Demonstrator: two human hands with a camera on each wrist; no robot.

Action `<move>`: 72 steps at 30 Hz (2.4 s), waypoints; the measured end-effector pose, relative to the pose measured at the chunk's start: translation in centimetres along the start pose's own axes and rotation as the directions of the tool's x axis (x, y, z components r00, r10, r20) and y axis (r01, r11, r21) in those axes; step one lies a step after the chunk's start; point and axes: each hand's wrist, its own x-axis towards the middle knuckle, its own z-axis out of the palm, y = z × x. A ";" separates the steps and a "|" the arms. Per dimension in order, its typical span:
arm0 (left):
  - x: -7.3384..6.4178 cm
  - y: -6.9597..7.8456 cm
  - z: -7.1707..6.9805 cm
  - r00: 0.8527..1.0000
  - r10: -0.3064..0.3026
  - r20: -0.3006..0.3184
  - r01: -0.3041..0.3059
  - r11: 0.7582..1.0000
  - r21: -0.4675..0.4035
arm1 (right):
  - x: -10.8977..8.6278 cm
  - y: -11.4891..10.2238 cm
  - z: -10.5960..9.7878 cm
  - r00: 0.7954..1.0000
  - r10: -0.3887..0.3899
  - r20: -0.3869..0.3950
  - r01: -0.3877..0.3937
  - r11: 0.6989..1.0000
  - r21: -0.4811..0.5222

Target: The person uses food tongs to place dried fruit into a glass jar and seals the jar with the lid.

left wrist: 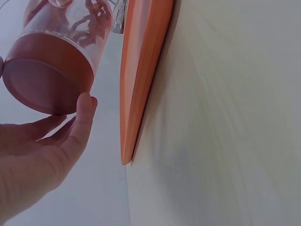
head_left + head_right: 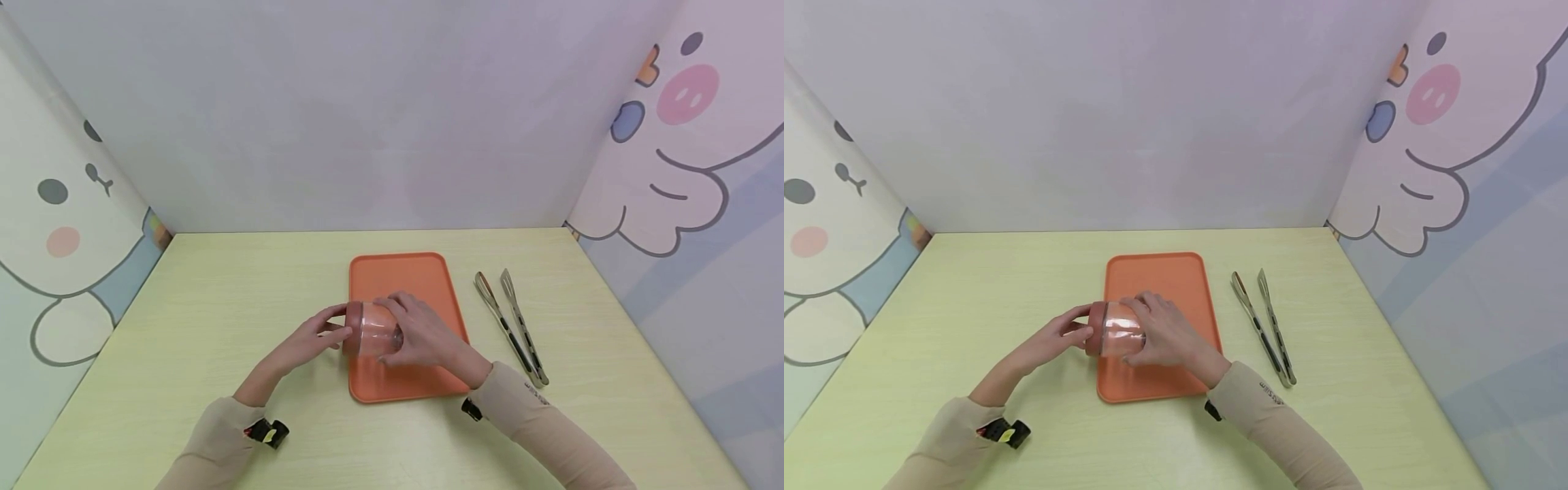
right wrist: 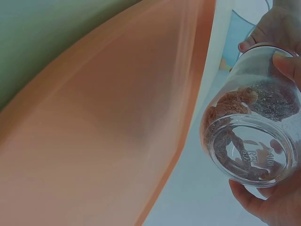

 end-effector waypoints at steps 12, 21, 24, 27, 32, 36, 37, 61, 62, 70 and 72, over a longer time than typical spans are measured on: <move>-0.1 -0.2 -0.5 0.997 0.008 0.082 -0.007 1.000 -0.010 | 0.0 0.0 -0.1 1.000 0.008 0.014 -0.008 1.000 0.004; -1.2 2.6 -0.3 0.984 0.140 0.111 -0.147 0.987 0.062 | 0.0 0.0 -0.1 0.999 0.014 0.032 -0.015 1.000 0.003; -0.9 1.6 -0.4 0.983 0.157 0.099 -0.167 0.981 0.098 | -0.1 -0.1 -0.1 0.999 0.017 0.036 -0.017 1.000 0.008; -0.5 0.6 -0.4 0.989 0.129 0.075 -0.137 0.985 0.105 | -0.1 -0.1 -0.1 0.999 0.015 0.036 -0.016 1.000 0.018; -0.8 1.6 -0.2 0.999 0.024 0.034 -0.025 0.999 0.024 | -0.1 -0.1 0.0 0.999 0.013 0.031 -0.013 1.000 0.018; -1.0 2.4 0.1 1.000 -0.017 0.020 0.017 1.000 -0.005 | -0.1 -0.1 0.1 1.000 0.011 0.027 -0.012 1.000 0.019; -0.9 2.2 0.1 1.000 -0.025 0.016 0.025 1.000 -0.005 | -0.2 -0.1 0.0 1.000 0.010 0.025 -0.011 1.000 0.019; -0.2 -0.2 -0.4 0.996 0.051 0.078 -0.053 0.998 0.021 | -0.3 -0.1 0.1 1.000 0.002 0.026 -0.003 1.000 0.027; -0.2 -0.2 -0.4 0.995 0.066 0.080 -0.068 0.997 0.024 | -0.3 -0.1 0.1 1.000 -0.002 0.026 0.001 1.000 0.027; -0.5 0.0 -0.4 0.982 0.178 0.069 -0.184 0.978 0.093 | -0.3 0.0 0.0 0.999 -0.016 0.032 0.014 0.998 0.057; -0.6 -0.1 -0.4 0.977 0.203 0.059 -0.208 0.971 0.119 | -0.3 -0.1 0.0 0.999 -0.016 0.032 0.014 0.998 0.069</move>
